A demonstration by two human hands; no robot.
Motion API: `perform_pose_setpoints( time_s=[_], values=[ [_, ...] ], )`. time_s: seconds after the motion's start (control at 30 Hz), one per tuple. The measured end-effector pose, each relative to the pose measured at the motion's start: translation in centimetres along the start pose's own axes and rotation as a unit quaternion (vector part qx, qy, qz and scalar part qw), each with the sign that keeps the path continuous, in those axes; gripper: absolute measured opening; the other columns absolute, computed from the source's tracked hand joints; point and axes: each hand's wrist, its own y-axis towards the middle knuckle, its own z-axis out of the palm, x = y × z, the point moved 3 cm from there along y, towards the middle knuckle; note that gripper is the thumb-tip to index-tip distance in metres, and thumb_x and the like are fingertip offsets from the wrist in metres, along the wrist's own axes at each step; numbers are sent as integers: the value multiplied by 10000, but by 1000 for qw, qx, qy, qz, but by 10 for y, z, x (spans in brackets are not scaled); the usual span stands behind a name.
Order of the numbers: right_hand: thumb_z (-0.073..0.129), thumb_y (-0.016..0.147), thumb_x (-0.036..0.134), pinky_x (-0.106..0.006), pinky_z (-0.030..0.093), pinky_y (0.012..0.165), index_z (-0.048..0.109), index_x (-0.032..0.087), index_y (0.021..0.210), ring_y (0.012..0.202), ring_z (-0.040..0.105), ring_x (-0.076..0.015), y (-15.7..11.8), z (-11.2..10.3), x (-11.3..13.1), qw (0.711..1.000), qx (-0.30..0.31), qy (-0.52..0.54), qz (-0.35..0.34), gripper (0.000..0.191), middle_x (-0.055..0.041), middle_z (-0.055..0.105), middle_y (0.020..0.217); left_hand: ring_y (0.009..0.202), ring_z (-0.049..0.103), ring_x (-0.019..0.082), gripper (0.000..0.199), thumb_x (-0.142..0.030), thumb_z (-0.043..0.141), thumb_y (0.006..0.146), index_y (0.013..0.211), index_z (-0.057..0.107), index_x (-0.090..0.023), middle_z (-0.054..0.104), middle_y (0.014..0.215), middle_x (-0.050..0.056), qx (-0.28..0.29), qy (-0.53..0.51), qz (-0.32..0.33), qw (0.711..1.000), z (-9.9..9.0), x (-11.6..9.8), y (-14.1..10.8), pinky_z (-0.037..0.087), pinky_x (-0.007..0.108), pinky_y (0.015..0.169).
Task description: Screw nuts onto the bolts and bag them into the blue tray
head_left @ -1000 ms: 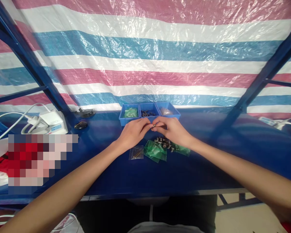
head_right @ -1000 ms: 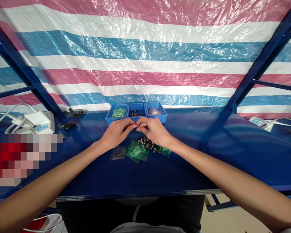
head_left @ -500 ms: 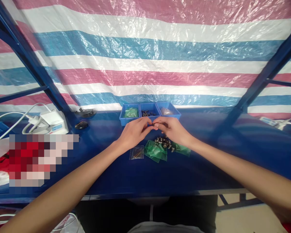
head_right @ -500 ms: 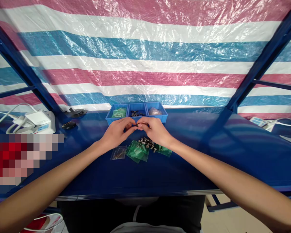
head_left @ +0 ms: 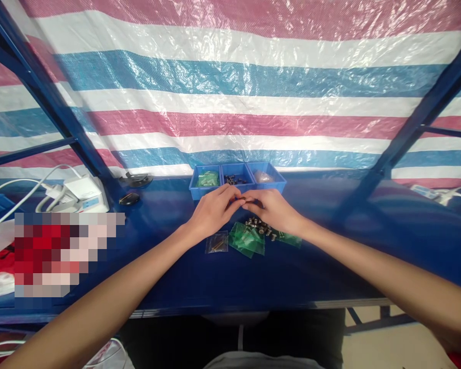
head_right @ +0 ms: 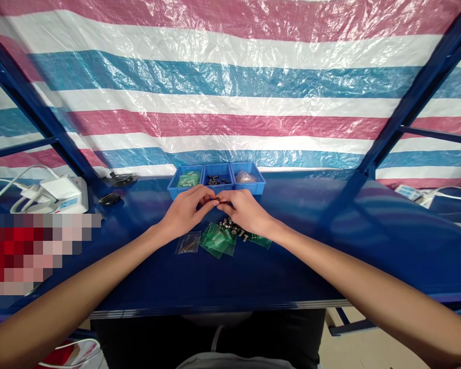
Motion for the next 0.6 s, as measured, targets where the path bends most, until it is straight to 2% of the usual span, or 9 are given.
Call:
perform_pose_setpoints(
  time_s=[0.17,0.23,0.37,0.53,0.6],
  values=[
    [490,1041,272,-295,393,685,656,171,958,749,616,-189,1,-1,0,999,1,-35,-21,211,-58,699,876,838,602,175,214,-312,403,1083,1057,581,-197,639,997,52,2,-25,7,1000,-3,-3,2,422,297,708],
    [491,1050,311,-296,377,668,647,170,936,717,597,-187,1,-1,-1,998,-2,-57,-22,239,-55,683,838,832,600,174,227,-273,371,1084,1081,585,-196,640,1010,60,6,-30,15,999,-4,-4,2,425,299,715],
    [443,1072,373,-289,331,624,612,171,837,632,524,-156,0,-3,-1,997,-6,-76,-18,353,-29,614,735,759,565,159,180,-305,443,1061,1102,580,-197,609,965,48,21,-17,24,999,-3,-5,1,403,283,659],
    [424,1075,400,-290,300,595,563,181,723,558,442,-129,0,-5,2,996,-3,-85,6,438,3,523,624,725,518,141,199,-354,455,1067,1035,567,-192,565,907,22,25,1,29,999,-1,-5,0,370,274,635],
    [431,1072,402,-289,309,597,578,180,736,564,456,-130,0,-6,3,996,-9,-83,9,428,-1,544,633,710,501,136,206,-351,448,1072,1010,559,-189,556,896,17,27,-1,27,999,-1,-6,1,361,276,631]
  ],
)
